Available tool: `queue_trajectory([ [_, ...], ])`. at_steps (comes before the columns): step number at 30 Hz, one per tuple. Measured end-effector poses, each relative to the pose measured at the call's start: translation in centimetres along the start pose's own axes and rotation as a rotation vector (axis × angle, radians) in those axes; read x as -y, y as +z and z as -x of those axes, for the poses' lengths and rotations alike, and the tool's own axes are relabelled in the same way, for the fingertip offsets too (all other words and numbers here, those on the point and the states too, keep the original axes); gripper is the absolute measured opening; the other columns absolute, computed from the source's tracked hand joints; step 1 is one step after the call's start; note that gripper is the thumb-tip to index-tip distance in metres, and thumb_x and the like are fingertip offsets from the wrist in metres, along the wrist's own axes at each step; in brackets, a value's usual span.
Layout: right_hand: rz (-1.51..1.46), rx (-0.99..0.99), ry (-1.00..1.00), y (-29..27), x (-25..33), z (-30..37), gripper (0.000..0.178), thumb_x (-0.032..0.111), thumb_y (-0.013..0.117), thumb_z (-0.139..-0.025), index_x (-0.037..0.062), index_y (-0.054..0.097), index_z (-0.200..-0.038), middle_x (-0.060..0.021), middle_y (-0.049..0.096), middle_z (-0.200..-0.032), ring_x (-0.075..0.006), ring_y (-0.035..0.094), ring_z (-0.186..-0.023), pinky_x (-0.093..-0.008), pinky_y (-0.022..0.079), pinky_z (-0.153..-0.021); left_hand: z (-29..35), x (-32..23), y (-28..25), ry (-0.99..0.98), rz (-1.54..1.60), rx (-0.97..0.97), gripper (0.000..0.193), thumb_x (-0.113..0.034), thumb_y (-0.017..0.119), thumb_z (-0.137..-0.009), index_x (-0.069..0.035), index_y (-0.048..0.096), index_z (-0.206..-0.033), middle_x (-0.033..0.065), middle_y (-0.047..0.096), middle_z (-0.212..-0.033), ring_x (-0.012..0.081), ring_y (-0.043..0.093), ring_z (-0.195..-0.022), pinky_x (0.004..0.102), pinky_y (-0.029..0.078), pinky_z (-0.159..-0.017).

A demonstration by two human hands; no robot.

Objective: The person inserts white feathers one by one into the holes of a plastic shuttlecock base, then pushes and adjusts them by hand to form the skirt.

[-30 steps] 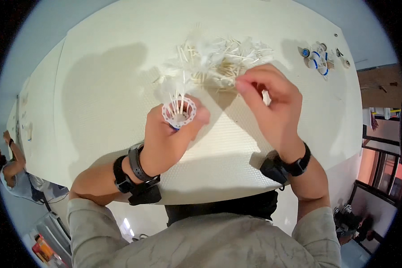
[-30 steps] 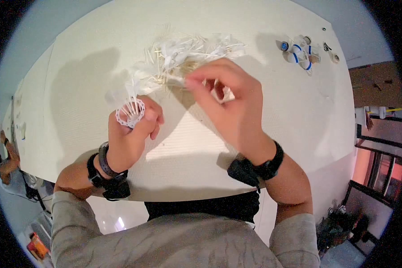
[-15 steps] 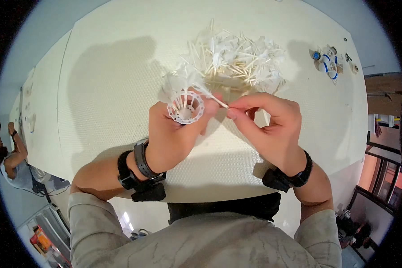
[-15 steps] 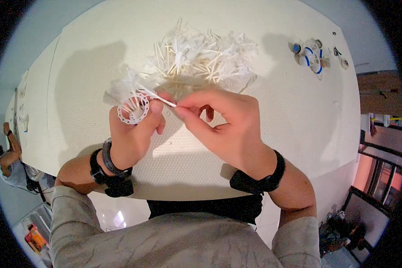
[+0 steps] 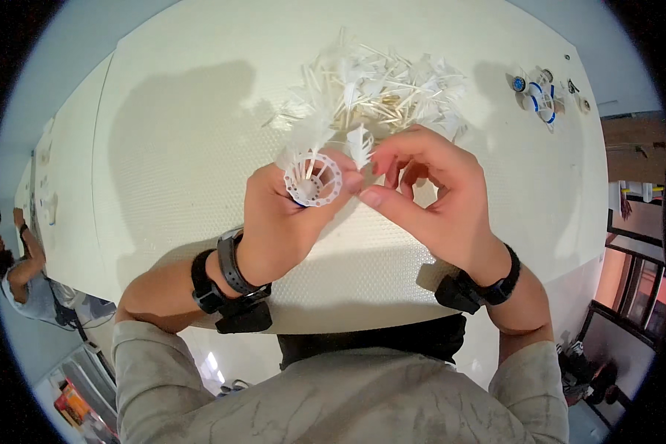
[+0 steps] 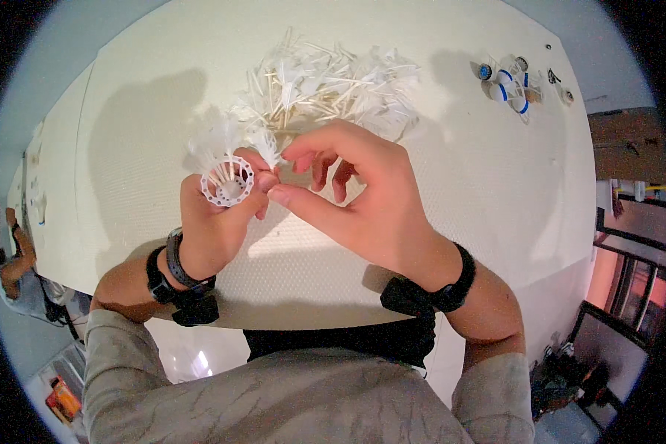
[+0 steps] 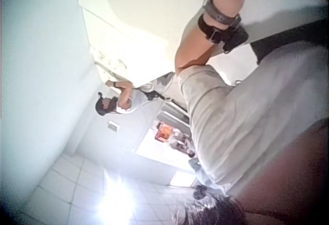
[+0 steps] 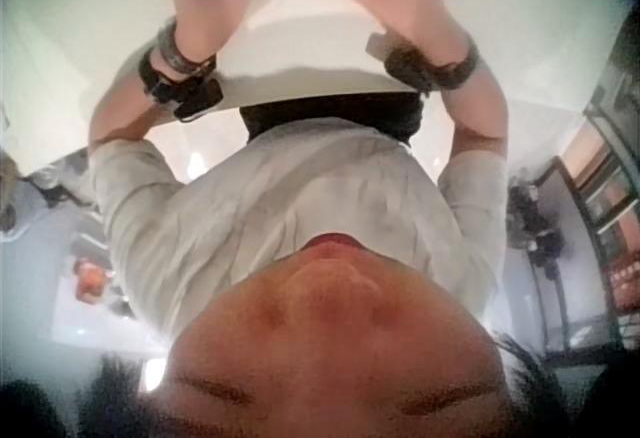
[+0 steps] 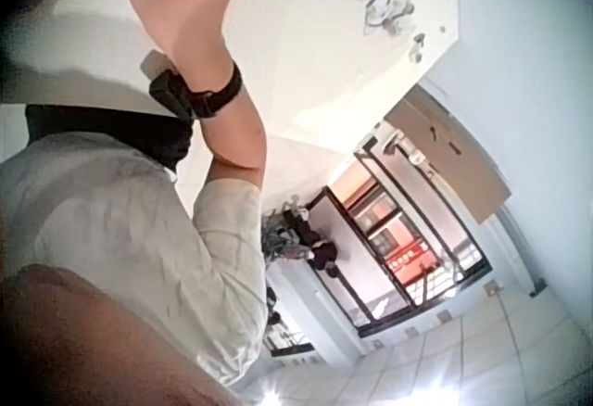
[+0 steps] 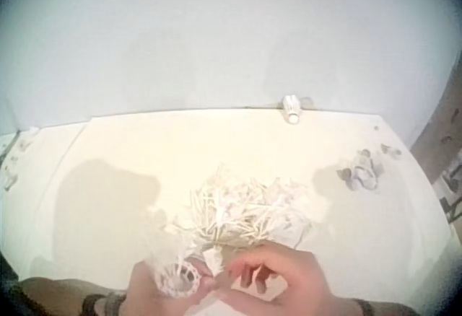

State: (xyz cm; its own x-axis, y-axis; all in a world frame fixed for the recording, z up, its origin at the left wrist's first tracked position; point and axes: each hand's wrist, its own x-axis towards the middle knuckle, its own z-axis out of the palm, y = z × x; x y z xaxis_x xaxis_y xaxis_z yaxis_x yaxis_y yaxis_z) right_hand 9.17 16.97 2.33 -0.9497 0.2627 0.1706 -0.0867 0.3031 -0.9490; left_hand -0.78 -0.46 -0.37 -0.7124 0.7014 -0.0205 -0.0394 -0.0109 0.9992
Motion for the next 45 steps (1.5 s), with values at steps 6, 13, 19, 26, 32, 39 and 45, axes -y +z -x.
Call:
queue_trajectory([
  [6, -0.103, 0.02, 0.008, -0.3, -0.4, 0.1, 0.016, 0.009, 0.076, -0.085, 0.0032, 0.066, -0.097, -0.0015, 0.065, -0.086, -0.0062, 0.058, -0.075, -0.0212, 0.043, -0.06, 0.0, -1.0, 0.4, 0.078, -0.196, 0.086, 0.011, -0.007, 0.075, -0.088, 0.0, 0.069, -0.094, 0.0006, 0.07, -0.085, 0.0056, 0.059, -0.078, 0.023, 0.049, -0.071],
  [13, -0.287, -0.025, 0.08, -0.7, -0.4, 0.1, 0.01, 0.006, 0.072, -0.09, 0.0001, 0.066, -0.095, -0.0002, 0.064, -0.085, -0.004, 0.057, -0.072, -0.0198, 0.043, -0.062, 0.2, -1.1, 0.2, -0.119, -0.012, 0.152, 0.01, -0.007, 0.073, -0.09, 0.0, 0.068, -0.094, 0.0011, 0.069, -0.082, 0.0051, 0.058, -0.076, 0.0235, 0.048, -0.068],
  [19, -0.44, -0.165, 0.15, -1.8, 0.0, -0.1, 0.008, 0.004, 0.072, -0.089, 0.0008, 0.068, -0.095, 0.002, 0.064, -0.082, -0.0033, 0.057, -0.072, -0.018, 0.043, -0.062, 0.3, -1.2, 0.2, -0.086, 0.037, 0.23, 0.014, -0.012, 0.071, -0.092, 0.0, 0.066, -0.097, 0.0036, 0.069, -0.083, 0.0065, 0.059, -0.075, 0.0241, 0.048, -0.068],
  [26, -0.346, 0.05, 0.047, -2.1, -0.2, -0.1, 0.019, -0.003, 0.063, -0.087, 0.0023, 0.065, -0.105, -0.0069, 0.067, -0.096, -0.0085, 0.055, -0.072, -0.022, 0.043, -0.062, 0.4, -1.7, -0.1, -0.211, 0.2, 0.221, 0.016, -0.016, 0.068, -0.095, 0.0, 0.067, -0.096, 0.0078, 0.07, -0.08, 0.007, 0.057, -0.063, 0.0229, 0.045, -0.054],
  [32, -0.241, 0.07, 0.139, -1.8, 0.8, -0.5, 0.018, 0.005, 0.074, -0.086, 0.003, 0.071, -0.104, 0.0, 0.067, -0.087, -0.0021, 0.055, -0.075, -0.018, 0.042, -0.064, 0.2, -1.3, -0.2, -0.197, 0.199, 0.171, 0.01, -0.01, 0.066, -0.094, 0.001, 0.067, -0.093, 0.0062, 0.068, -0.074, 0.0064, 0.053, -0.056, 0.0228, 0.042, -0.05],
  [39, -0.198, -0.029, 0.138, -1.8, 0.3, 0.1, 0.013, 0.004, 0.073, -0.087, 0.001, 0.071, -0.1, 0.0029, 0.062, -0.081, -0.0016, 0.052, -0.07, -0.0178, 0.041, -0.062, 0.3, -1.6, 0.2, -0.16, 0.095, 0.159, 0.011, -0.01, 0.071, -0.092, 0.001, 0.068, -0.092, 0.0039, 0.066, -0.072, 0.0058, 0.054, -0.058, 0.0223, 0.042, -0.051],
  [45, -0.278, -0.217, 0.04, -1.8, 0.8, 0.3, 0.006, 0.001, 0.071, -0.088, 0.0013, 0.071, -0.093, -0.0003, 0.069, -0.084, -0.0036, 0.056, -0.071, -0.0187, 0.042, -0.061, 0.2, -0.1, 0.3, 0.126, -0.157, 0.16, 0.019, -0.01, 0.077, -0.087, 0.001, 0.067, -0.099, 0.002, 0.069, -0.079, 0.0043, 0.058, -0.07, 0.0215, 0.048, -0.064],
])
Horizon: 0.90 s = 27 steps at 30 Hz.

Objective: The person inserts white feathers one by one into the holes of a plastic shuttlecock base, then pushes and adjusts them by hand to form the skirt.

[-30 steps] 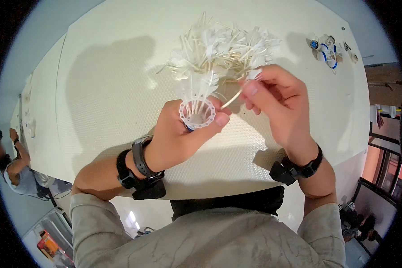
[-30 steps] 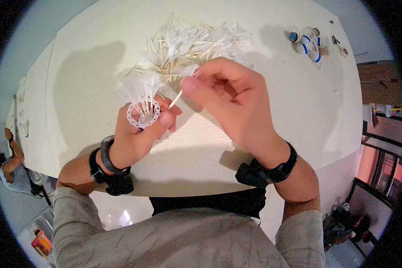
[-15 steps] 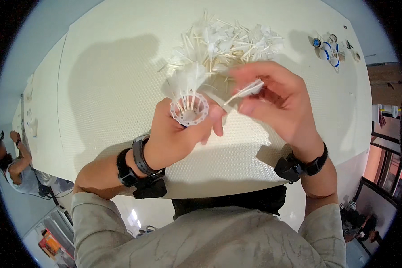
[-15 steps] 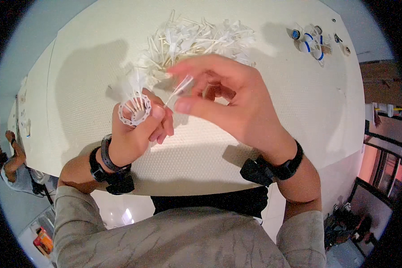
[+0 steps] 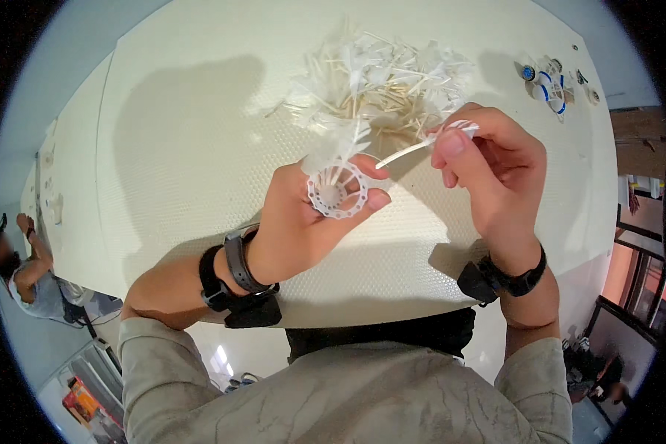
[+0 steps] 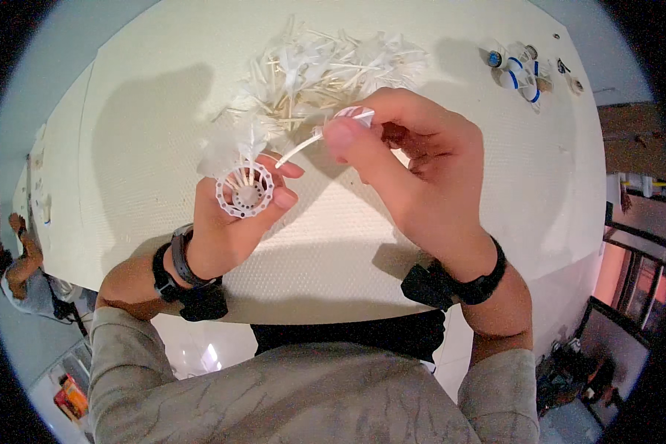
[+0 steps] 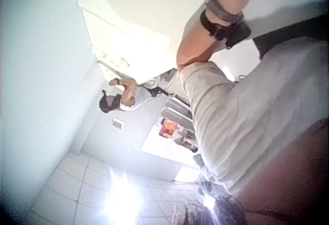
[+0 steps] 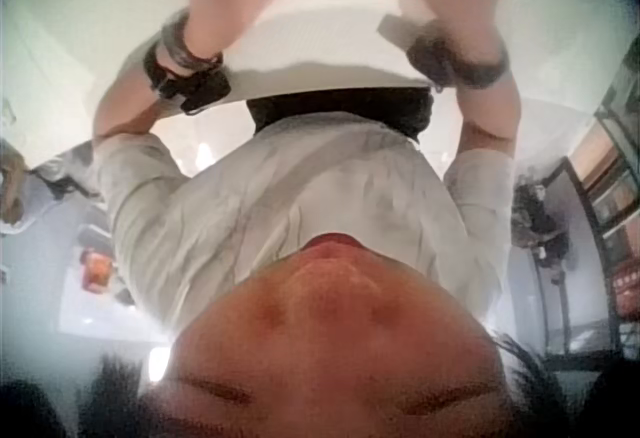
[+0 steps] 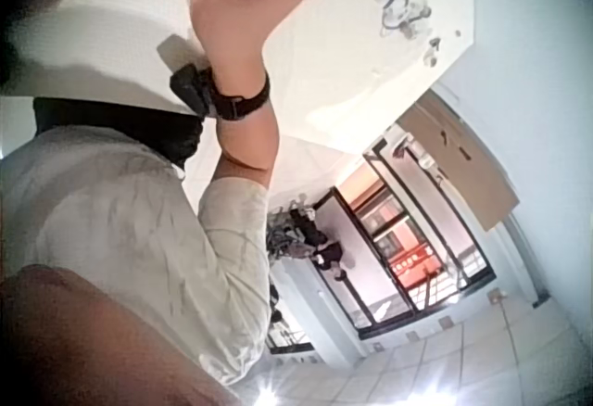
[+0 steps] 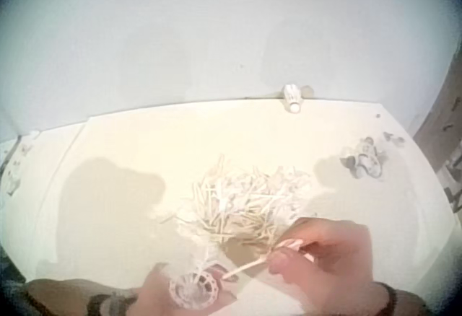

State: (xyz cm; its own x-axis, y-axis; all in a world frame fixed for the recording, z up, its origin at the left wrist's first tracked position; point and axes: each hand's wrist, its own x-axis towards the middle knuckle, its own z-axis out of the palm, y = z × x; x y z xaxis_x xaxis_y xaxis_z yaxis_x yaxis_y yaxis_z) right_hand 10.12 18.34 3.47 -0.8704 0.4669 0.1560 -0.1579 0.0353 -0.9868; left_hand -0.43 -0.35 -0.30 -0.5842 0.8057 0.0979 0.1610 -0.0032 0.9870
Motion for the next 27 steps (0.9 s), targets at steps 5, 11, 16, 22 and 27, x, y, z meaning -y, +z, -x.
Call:
queue_trajectory([
  [5, 0.113, 0.046, -0.116, 0.1, -0.1, 0.3, 0.006, -0.002, 0.071, -0.085, 0.002, 0.07, -0.089, -0.0011, 0.07, -0.083, -0.0044, 0.056, -0.068, -0.0193, 0.041, -0.059, 0.2, -0.2, 0.2, 0.006, 0.045, 0.032, 0.028, -0.003, 0.078, -0.084, 0.001, 0.064, -0.108, 0.0022, 0.069, -0.09, 0.0047, 0.059, -0.077, 0.0223, 0.05, -0.071],
  [11, 0.293, 0.187, -0.23, -0.7, 0.3, 0.4, 0.009, -0.007, 0.064, -0.088, -0.0029, 0.065, -0.095, -0.0137, 0.068, -0.088, -0.0117, 0.058, -0.066, -0.0223, 0.044, -0.057, 0.2, 0.0, 0.3, 0.028, 0.144, 0.075, 0.028, 0.0, 0.075, -0.084, 0.001, 0.063, -0.109, 0.0028, 0.068, -0.091, 0.0049, 0.062, -0.08, 0.0237, 0.052, -0.073],
  [16, 0.295, 0.193, -0.244, -0.6, 0.4, 0.3, 0.008, -0.006, 0.066, -0.087, -0.0039, 0.065, -0.095, -0.0134, 0.068, -0.087, -0.0117, 0.058, -0.066, -0.0224, 0.044, -0.056, 0.5, 0.6, 0.5, -0.038, 0.249, 0.065, 0.026, -0.003, 0.077, -0.084, 0.001, 0.064, -0.106, 0.005, 0.067, -0.088, 0.0067, 0.064, -0.08, 0.0252, 0.054, -0.072],
  [22, 0.3, 0.201, -0.251, -0.8, 0.3, 0.5, 0.008, -0.007, 0.066, -0.087, -0.004, 0.065, -0.095, -0.0132, 0.068, -0.087, -0.0121, 0.059, -0.066, -0.0232, 0.045, -0.056, 0.2, 0.5, 0.7, -0.007, 0.17, 0.046, 0.023, -0.005, 0.077, -0.083, 0.0, 0.064, -0.102, 0.0063, 0.066, -0.082, 0.0087, 0.064, -0.075, 0.0256, 0.052, -0.069],
  [27, 0.276, 0.203, -0.226, -0.6, 0.3, 0.5, 0.009, -0.008, 0.065, -0.088, -0.004, 0.065, -0.096, -0.0131, 0.069, -0.088, -0.0122, 0.06, -0.067, -0.0229, 0.046, -0.058, 0.5, 0.1, 0.4, -0.109, 0.195, 0.045, 0.024, -0.006, 0.079, -0.082, -0.001, 0.064, -0.1, 0.006, 0.065, -0.079, 0.0084, 0.064, -0.073, 0.0251, 0.051, -0.067],
])
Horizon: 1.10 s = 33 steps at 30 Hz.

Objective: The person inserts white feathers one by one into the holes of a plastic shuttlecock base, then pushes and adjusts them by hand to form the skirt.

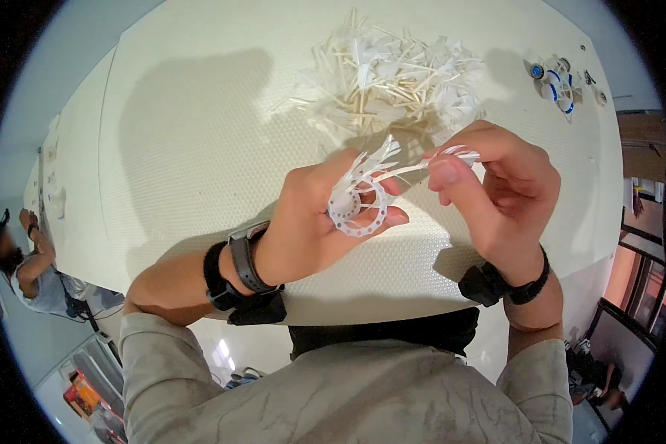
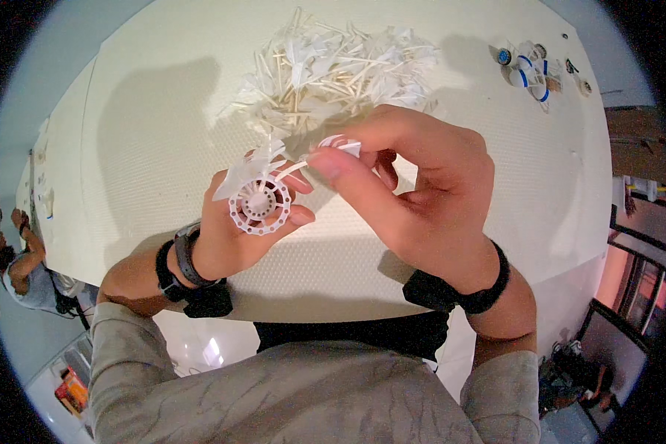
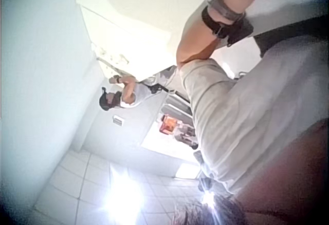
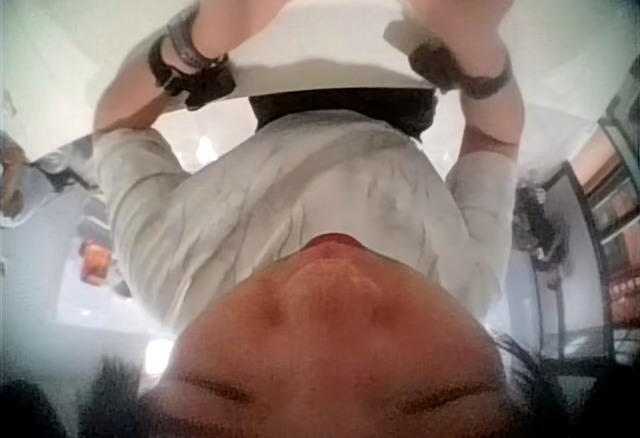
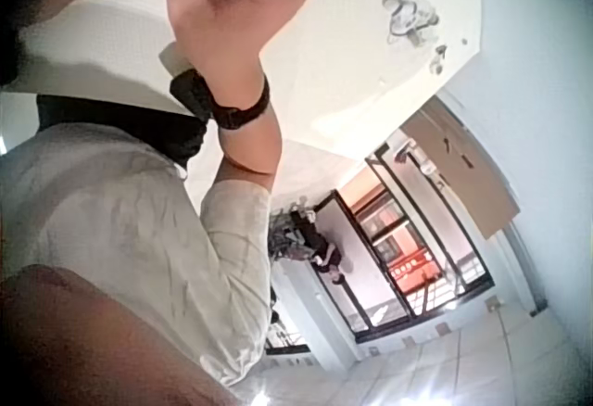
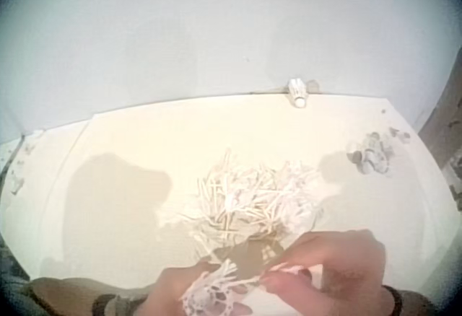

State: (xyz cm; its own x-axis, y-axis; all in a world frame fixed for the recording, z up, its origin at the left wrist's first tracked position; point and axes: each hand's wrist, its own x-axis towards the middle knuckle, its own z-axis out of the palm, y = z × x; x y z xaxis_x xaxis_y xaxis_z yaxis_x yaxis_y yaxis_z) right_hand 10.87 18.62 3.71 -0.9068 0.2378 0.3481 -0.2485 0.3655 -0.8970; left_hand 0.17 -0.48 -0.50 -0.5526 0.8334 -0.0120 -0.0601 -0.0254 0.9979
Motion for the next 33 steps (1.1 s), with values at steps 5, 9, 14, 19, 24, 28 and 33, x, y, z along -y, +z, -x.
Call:
queue_trajectory([
  [5, 0.039, 0.008, -0.008, 0.2, 0.1, 0.0, 0.011, -0.01, 0.065, -0.086, -0.004, 0.065, -0.095, -0.0135, 0.07, -0.088, -0.0126, 0.06, -0.067, -0.0239, 0.046, -0.058, 0.2, -0.3, 0.2, -0.061, 0.109, -0.007, 0.022, -0.007, 0.077, -0.084, -0.002, 0.064, -0.101, 0.0056, 0.065, -0.08, 0.0078, 0.064, -0.074, 0.0244, 0.051, -0.067],
  [9, 0.123, 0.014, -0.11, 0.0, 0.3, -0.2, 0.013, -0.011, 0.067, -0.083, -0.0026, 0.066, -0.092, -0.0123, 0.07, -0.083, -0.0131, 0.06, -0.066, -0.0247, 0.044, -0.059, -0.1, -0.2, 0.0, 0.137, -0.098, 0.044, 0.022, -0.007, 0.077, -0.085, -0.002, 0.064, -0.102, 0.006, 0.066, -0.082, 0.0081, 0.064, -0.074, 0.025, 0.052, -0.067],
  [14, 0.117, 0.07, -0.017, 1.0, 0.2, -0.4, 0.01, -0.003, 0.072, -0.081, 0.0029, 0.067, -0.087, -0.0063, 0.067, -0.073, -0.011, 0.057, -0.059, -0.0233, 0.041, -0.053, -0.3, -0.8, -0.3, 0.182, -0.252, 0.081, 0.024, -0.011, 0.076, -0.086, -0.002, 0.064, -0.105, 0.0085, 0.068, -0.088, 0.0135, 0.07, -0.079, 0.0268, 0.055, -0.069],
  [19, 0.176, 0.089, -0.001, 1.0, 0.9, -0.5, 0.009, 0.004, 0.075, -0.081, 0.0065, 0.067, -0.083, -0.0029, 0.065, -0.068, -0.0105, 0.056, -0.054, -0.0228, 0.038, -0.047, 0.1, 0.8, 0.0, 0.049, 0.001, 0.082, 0.024, -0.013, 0.074, -0.088, -0.002, 0.063, -0.106, 0.0101, 0.068, -0.089, 0.0188, 0.073, -0.082, 0.0281, 0.056, -0.07],
  [24, 0.142, 0.058, -0.064, 1.1, 1.1, -0.4, 0.009, -0.003, 0.073, -0.081, 0.0005, 0.066, -0.085, -0.0075, 0.067, -0.072, -0.0124, 0.056, -0.057, -0.0244, 0.041, -0.053, -0.1, 0.6, 0.0, 0.152, -0.116, 0.078, 0.024, -0.013, 0.076, -0.087, -0.002, 0.063, -0.104, 0.0095, 0.068, -0.086, 0.0192, 0.071, -0.077, 0.0281, 0.055, -0.068],
  [28, 0.162, 0.105, -0.015, 1.0, 0.8, -0.3, 0.01, -0.004, 0.073, -0.08, 0.0008, 0.066, -0.087, -0.0072, 0.067, -0.072, -0.0122, 0.056, -0.058, -0.0244, 0.041, -0.053, -0.4, -0.7, -0.4, 0.227, -0.384, 0.117, 0.024, -0.013, 0.075, -0.087, -0.003, 0.063, -0.104, 0.0096, 0.067, -0.085, 0.0197, 0.071, -0.077, 0.0283, 0.055, -0.067],
  [33, 0.166, 0.068, -0.057, 1.1, 0.9, -0.3, 0.012, -0.004, 0.073, -0.08, 0.0006, 0.066, -0.089, -0.0075, 0.068, -0.073, -0.0124, 0.056, -0.058, -0.0243, 0.041, -0.053, -0.2, 0.4, -0.5, 0.225, -0.27, 0.084, 0.023, -0.015, 0.074, -0.088, -0.003, 0.063, -0.104, 0.0102, 0.067, -0.084, 0.0236, 0.072, -0.077, 0.0296, 0.054, -0.066],
])
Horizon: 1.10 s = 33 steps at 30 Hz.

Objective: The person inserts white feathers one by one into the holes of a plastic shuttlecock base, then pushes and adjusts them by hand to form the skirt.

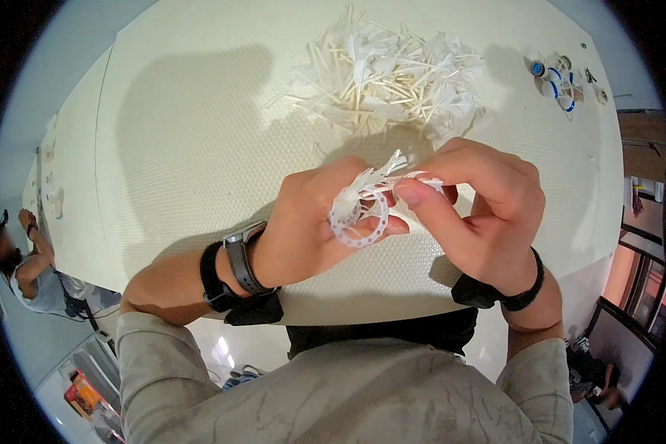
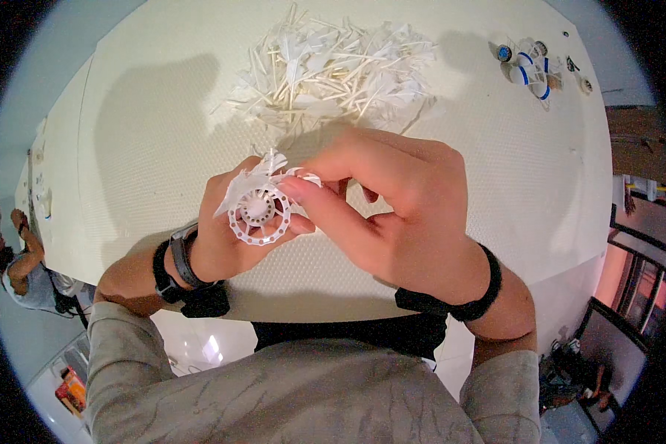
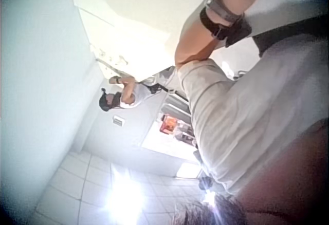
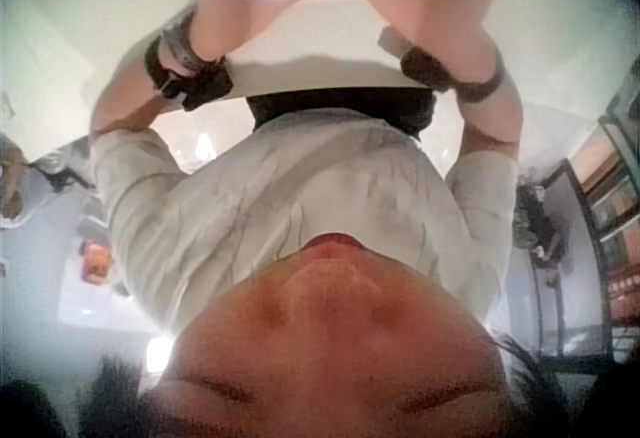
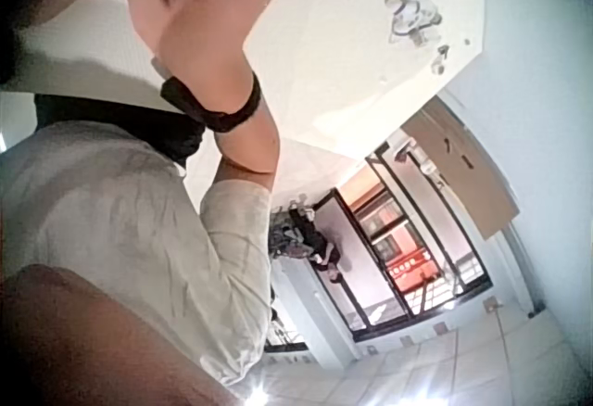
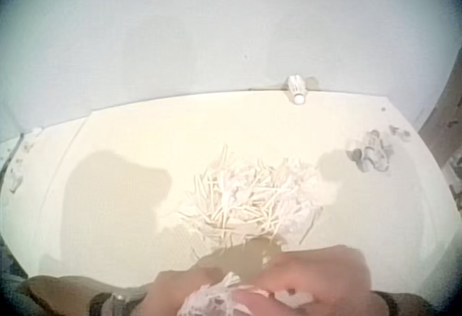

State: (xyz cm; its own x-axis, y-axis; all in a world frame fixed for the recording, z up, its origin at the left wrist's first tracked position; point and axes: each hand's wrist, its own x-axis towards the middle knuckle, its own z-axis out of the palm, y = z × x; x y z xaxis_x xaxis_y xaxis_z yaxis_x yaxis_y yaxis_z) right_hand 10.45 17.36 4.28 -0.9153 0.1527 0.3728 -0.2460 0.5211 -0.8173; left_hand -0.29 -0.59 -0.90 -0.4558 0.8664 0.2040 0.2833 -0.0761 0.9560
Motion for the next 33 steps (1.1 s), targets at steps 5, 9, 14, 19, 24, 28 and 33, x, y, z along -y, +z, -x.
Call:
queue_trajectory([
  [5, -0.026, -0.02, -0.001, 0.2, 0.1, 0.0, 0.01, -0.002, 0.075, -0.08, 0.0028, 0.067, -0.086, -0.0065, 0.066, -0.07, -0.0127, 0.06, -0.057, -0.0241, 0.042, -0.051, -0.2, -0.2, -0.1, -0.001, -0.009, 0.018, 0.024, -0.016, 0.074, -0.088, -0.003, 0.063, -0.104, 0.0106, 0.068, -0.085, 0.0251, 0.072, -0.078, 0.0304, 0.055, -0.067],
  [9, -0.044, -0.039, 0.012, 0.6, 0.0, 0.0, 0.01, 0.001, 0.076, -0.079, 0.0049, 0.068, -0.083, -0.0057, 0.065, -0.068, -0.0138, 0.064, -0.057, -0.0242, 0.044, -0.05, 0.1, 0.0, 0.3, -0.037, 0.084, -0.002, 0.025, -0.017, 0.074, -0.088, -0.003, 0.063, -0.105, 0.0105, 0.068, -0.085, 0.0245, 0.072, -0.078, 0.0304, 0.055, -0.068],
  [14, 0.014, -0.034, -0.014, 0.5, 0.1, 0.0, 0.01, 0.001, 0.076, -0.079, 0.0053, 0.068, -0.082, -0.0055, 0.065, -0.068, -0.0142, 0.064, -0.057, -0.0244, 0.044, -0.049, 0.3, -0.2, 0.2, -0.215, 0.268, -0.017, 0.039, -0.014, 0.085, -0.079, 0.001, 0.057, -0.101, 0.006, 0.066, -0.092, 0.0096, 0.064, -0.083, 0.0266, 0.052, -0.069],
  [19, -0.026, -0.041, -0.013, 0.6, 0.1, 0.0, 0.01, 0.001, 0.076, -0.08, 0.0057, 0.067, -0.082, -0.0049, 0.065, -0.067, -0.0138, 0.063, -0.056, -0.0246, 0.044, -0.049, 0.1, -0.3, -0.2, -0.039, -0.126, 0.064, 0.036, -0.016, 0.084, -0.08, -0.002, 0.058, -0.1, 0.0054, 0.067, -0.088, 0.0107, 0.064, -0.079, 0.0263, 0.051, -0.067],
  [24, -0.031, 0.016, 0.016, 0.7, 0.2, 0.0, 0.009, 0.0, 0.074, -0.081, 0.0062, 0.067, -0.082, -0.0037, 0.065, -0.065, -0.013, 0.063, -0.055, -0.0248, 0.044, -0.049, -0.1, -0.8, -0.4, -0.005, -0.123, 0.064, 0.026, -0.025, 0.07, -0.092, -0.002, 0.062, -0.103, 0.0107, 0.069, -0.087, 0.0259, 0.074, -0.081, 0.0317, 0.057, -0.066],
  [28, -0.021, 0.024, 0.013, 0.6, 0.2, -0.1, 0.008, 0.001, 0.073, -0.082, 0.0066, 0.068, -0.082, -0.0029, 0.065, -0.065, -0.0126, 0.063, -0.056, -0.0251, 0.044, -0.05, 0.1, -0.7, -0.2, 0.004, -0.125, 0.063, 0.024, -0.02, 0.072, -0.09, -0.002, 0.062, -0.102, 0.0114, 0.068, -0.087, 0.0258, 0.074, -0.08, 0.0313, 0.057, -0.066],
  [33, -0.059, -0.008, 0.024, 0.7, -0.4, 0.0, 0.007, 0.003, 0.074, -0.082, 0.0073, 0.069, -0.083, -0.0018, 0.065, -0.065, -0.0115, 0.059, -0.053, -0.0238, 0.039, -0.047, 0.4, -0.8, -0.4, -0.053, -0.19, 0.083, 0.038, -0.017, 0.086, -0.077, -0.002, 0.062, -0.102, 0.0072, 0.07, -0.089, 0.0131, 0.07, -0.073, 0.0279, 0.054, -0.062],
])
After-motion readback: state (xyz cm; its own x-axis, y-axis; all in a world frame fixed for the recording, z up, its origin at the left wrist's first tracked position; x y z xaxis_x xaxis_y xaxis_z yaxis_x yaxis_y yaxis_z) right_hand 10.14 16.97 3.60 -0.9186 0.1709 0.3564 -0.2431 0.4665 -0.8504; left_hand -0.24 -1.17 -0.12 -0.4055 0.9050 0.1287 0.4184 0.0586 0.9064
